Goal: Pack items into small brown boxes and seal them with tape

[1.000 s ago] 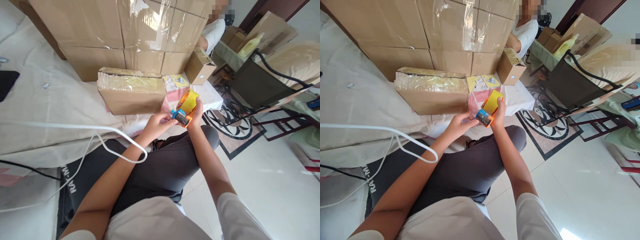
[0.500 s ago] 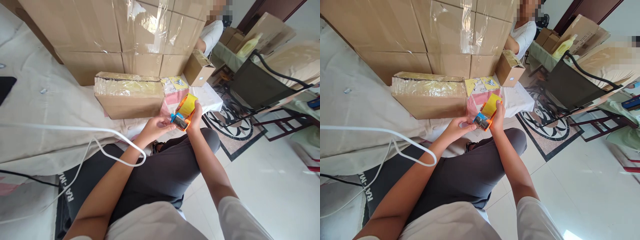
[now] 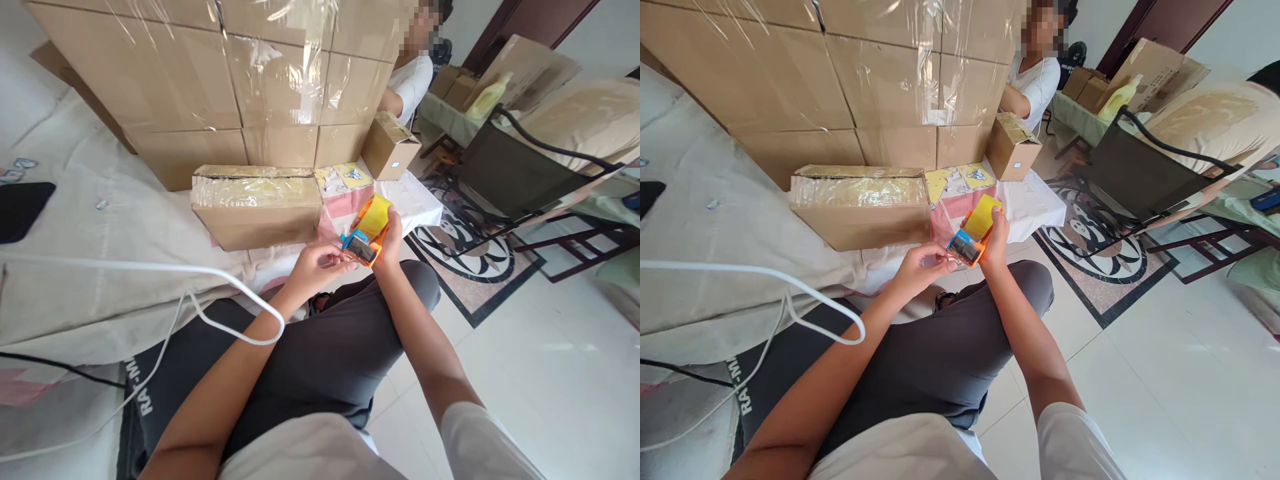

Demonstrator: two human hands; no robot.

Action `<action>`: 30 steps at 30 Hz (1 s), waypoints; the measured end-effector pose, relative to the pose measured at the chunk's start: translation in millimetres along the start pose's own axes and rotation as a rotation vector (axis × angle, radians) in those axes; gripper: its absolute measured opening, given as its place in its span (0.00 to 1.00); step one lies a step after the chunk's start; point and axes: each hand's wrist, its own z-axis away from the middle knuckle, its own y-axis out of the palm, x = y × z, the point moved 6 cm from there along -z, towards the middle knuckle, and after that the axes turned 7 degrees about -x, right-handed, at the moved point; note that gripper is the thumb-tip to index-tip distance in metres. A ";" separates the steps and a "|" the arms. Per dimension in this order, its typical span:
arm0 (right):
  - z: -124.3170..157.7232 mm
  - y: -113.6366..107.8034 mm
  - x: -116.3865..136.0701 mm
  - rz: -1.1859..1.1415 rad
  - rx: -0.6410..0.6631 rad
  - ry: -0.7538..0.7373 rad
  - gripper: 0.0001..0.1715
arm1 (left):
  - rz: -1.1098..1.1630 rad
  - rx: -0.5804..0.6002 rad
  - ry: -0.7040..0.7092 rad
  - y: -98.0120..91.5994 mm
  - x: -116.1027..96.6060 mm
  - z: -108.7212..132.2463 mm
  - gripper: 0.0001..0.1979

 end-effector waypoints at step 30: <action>5.8 3.0 -13.1 -0.043 -0.014 0.095 0.24 | 0.044 0.035 -0.033 -0.3 12.5 -3.0 0.15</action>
